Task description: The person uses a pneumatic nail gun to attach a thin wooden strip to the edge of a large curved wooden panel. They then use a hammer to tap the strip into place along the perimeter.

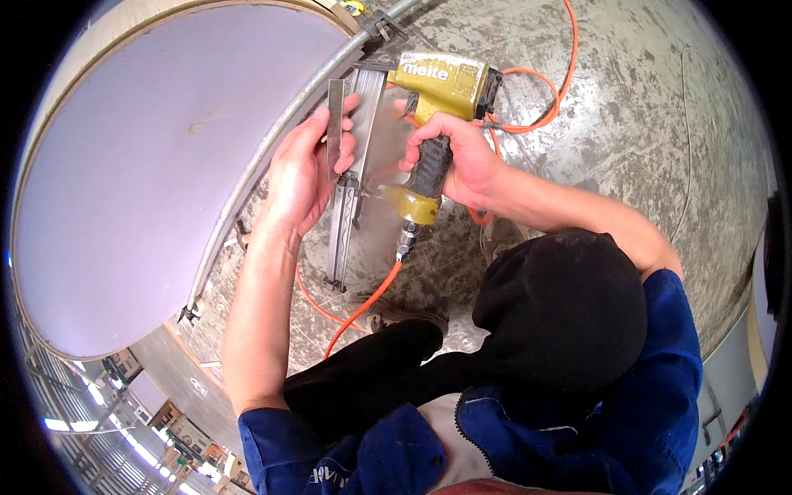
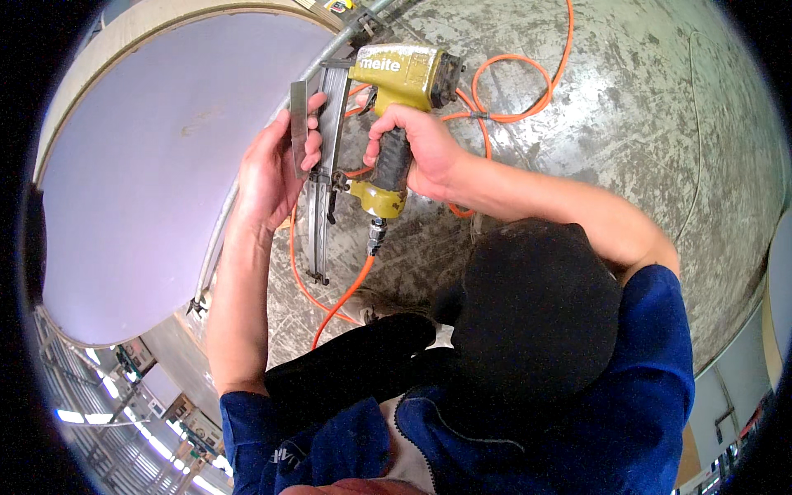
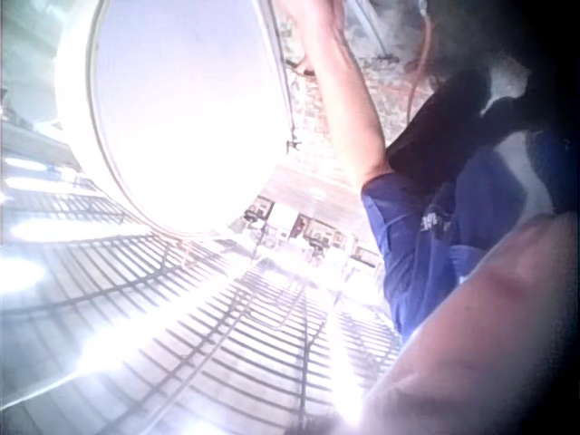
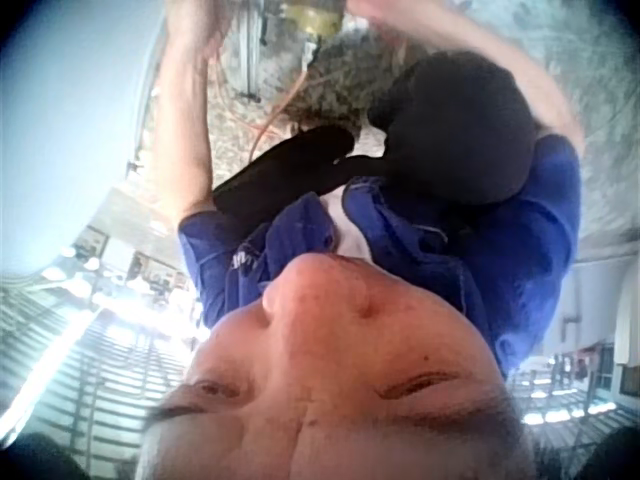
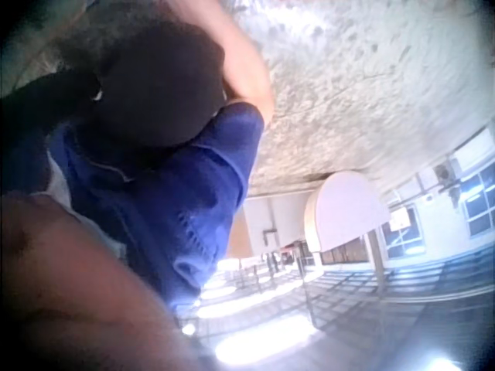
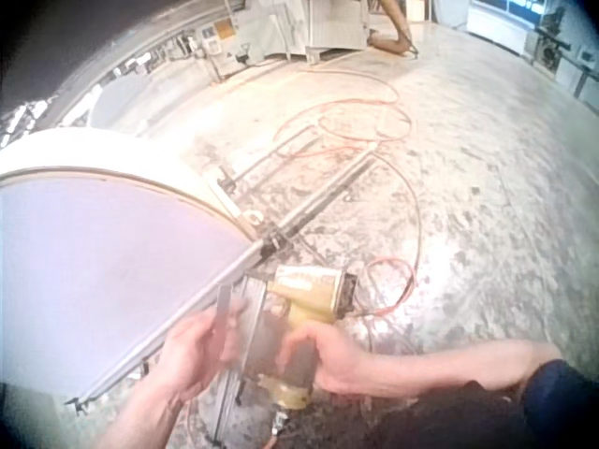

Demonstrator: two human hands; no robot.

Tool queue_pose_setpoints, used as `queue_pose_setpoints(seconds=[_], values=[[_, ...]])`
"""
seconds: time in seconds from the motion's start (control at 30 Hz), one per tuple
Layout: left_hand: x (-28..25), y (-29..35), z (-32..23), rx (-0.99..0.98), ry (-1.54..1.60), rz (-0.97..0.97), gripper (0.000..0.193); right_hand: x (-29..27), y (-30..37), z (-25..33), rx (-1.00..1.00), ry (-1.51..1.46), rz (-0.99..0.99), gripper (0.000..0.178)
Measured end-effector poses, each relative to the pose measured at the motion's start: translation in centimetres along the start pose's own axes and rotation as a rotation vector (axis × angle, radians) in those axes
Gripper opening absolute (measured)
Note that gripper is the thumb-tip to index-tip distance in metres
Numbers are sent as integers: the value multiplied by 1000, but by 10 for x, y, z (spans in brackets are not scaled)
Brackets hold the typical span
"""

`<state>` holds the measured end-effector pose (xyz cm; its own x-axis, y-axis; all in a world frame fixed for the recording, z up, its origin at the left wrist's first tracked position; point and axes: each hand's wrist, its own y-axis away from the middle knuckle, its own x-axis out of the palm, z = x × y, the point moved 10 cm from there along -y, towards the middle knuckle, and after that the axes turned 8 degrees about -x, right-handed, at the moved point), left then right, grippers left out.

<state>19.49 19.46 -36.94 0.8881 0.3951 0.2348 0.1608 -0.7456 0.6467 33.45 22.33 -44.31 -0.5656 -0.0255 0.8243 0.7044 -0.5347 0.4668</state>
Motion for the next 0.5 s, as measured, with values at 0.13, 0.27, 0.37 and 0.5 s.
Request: queue_pose_setpoints(seconds=[0.13,0.27,0.37,0.5], values=[[-9,-11,-8,150,-34,-4,37,3,2,4,-32,14,12,43],[-26,-7,-18,267,-310,-289,32,3,0,3,-57,20,41,35],[-24,0,-26,389,-513,-350,24,7,0,2,-56,27,52,36],[11,36,-67,831,-1054,-447,18,7,2,1,-45,23,32,34]])
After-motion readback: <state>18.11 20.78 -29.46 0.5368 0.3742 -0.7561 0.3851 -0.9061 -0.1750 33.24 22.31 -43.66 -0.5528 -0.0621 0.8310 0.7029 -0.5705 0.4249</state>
